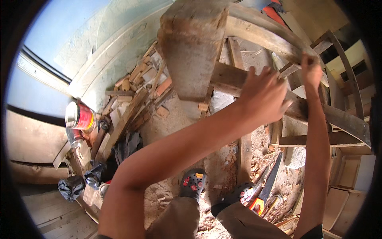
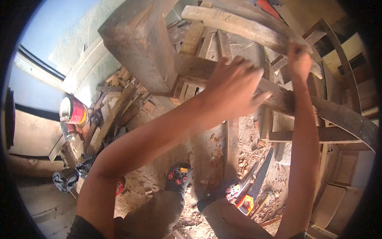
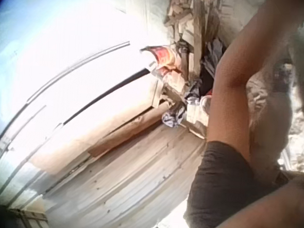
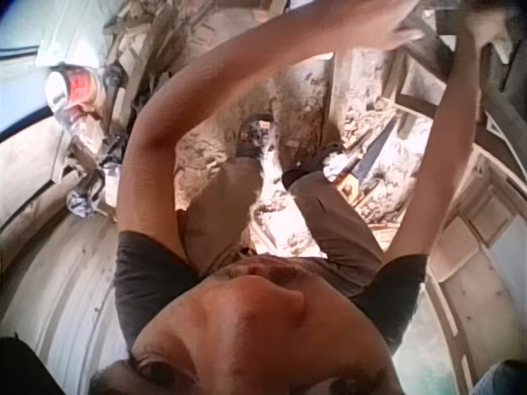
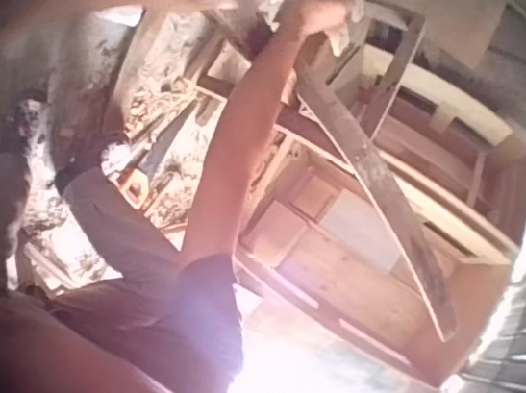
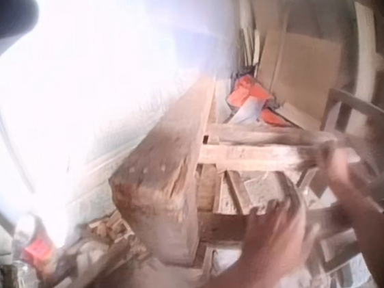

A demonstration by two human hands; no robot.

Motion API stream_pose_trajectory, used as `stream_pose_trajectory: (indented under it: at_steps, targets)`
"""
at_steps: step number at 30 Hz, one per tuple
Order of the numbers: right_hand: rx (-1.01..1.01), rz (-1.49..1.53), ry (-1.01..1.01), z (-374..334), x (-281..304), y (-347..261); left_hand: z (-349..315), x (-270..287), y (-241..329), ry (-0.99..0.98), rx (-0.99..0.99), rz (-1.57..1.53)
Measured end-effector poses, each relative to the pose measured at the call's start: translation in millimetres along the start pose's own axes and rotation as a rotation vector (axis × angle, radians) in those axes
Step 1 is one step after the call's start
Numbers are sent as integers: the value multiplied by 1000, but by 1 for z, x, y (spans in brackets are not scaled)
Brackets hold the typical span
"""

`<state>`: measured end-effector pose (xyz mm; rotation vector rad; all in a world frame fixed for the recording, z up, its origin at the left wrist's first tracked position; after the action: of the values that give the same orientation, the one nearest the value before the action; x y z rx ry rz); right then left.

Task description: The person dismantles a wooden chair using a hammer and a hand saw. They repeatedly strike the chair frame to break it apart, then use the saw to cut a detached piece of wood into smaller sections.

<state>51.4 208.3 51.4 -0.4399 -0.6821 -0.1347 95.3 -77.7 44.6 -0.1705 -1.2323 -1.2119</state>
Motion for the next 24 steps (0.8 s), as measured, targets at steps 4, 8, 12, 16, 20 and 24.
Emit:
stream_pose_trajectory:
  at_steps: [4, 8, 12, 16, 20, 24]
  targets:
    - [652, 129, 111, -21, -19, -137, -30, 4, -30, 80, -136, 211]
    - [514, -213, -266, -31, -91, -168, -27, 8, -23, 73, -75, 312]
    - [465, -185, -349, -33, -100, -174, -26, 10, -26, 48, -13, 301]
    - [388, -199, -477, -32, -93, -184, -25, 11, -27, 23, 15, 267]
    - [395, -206, -469, -30, -94, -177, -23, 6, -26, 74, 2, 254]
    - [376, -213, -413, -23, -97, -177, -21, 7, -24, 76, -24, 249]
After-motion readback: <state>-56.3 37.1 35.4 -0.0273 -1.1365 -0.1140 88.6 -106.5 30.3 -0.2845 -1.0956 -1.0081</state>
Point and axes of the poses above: each hand's wrist, its own z-axis towards the middle knuckle, its own x-axis out of the back of the hand, y = z × x, the point moved 7 cm from there along z, towards the middle knuckle, and after that the axes turned 3 degrees about -z, right-handed, at the moved point
